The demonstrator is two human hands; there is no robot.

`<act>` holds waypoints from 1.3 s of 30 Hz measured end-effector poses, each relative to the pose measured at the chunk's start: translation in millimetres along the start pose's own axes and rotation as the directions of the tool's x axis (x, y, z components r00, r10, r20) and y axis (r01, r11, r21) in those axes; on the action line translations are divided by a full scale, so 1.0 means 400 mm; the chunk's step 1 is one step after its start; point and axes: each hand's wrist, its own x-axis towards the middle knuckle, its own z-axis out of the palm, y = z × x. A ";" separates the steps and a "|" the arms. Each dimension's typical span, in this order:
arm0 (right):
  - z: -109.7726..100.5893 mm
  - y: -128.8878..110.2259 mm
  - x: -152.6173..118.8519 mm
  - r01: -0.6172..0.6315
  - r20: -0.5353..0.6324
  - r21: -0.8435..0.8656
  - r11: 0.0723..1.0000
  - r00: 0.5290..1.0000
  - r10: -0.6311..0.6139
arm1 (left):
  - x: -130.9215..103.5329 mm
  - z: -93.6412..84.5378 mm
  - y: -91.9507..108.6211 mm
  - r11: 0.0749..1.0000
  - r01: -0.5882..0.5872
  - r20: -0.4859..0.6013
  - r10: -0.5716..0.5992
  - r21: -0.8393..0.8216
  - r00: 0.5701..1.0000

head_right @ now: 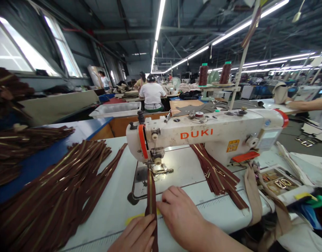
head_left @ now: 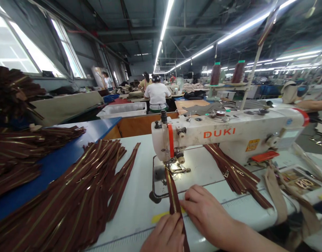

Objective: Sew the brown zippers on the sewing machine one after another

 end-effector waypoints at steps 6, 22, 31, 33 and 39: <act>0.008 -0.009 0.008 -0.048 -0.073 0.136 0.990 0.996 0.059 | 0.044 -0.018 0.005 0.999 0.045 0.066 -0.047 0.024 0.997; 0.026 -0.014 0.016 -0.043 -0.143 0.186 0.982 0.987 0.071 | 0.044 -0.019 0.002 0.984 0.140 0.269 -0.107 -0.107 0.957; 0.024 -0.021 0.018 -0.053 -0.094 0.108 0.993 0.994 0.064 | 0.053 -0.022 -0.001 0.987 0.110 0.175 -0.090 -0.113 0.981; 0.026 -0.022 0.019 -0.047 -0.071 0.051 0.998 0.996 0.051 | 0.055 -0.022 0.000 0.983 0.130 0.180 -0.106 -0.126 0.978; 0.029 -0.020 0.022 0.067 -0.018 -0.164 0.984 0.997 -0.071 | 0.057 -0.027 0.000 0.960 0.184 0.228 -0.135 -0.209 0.964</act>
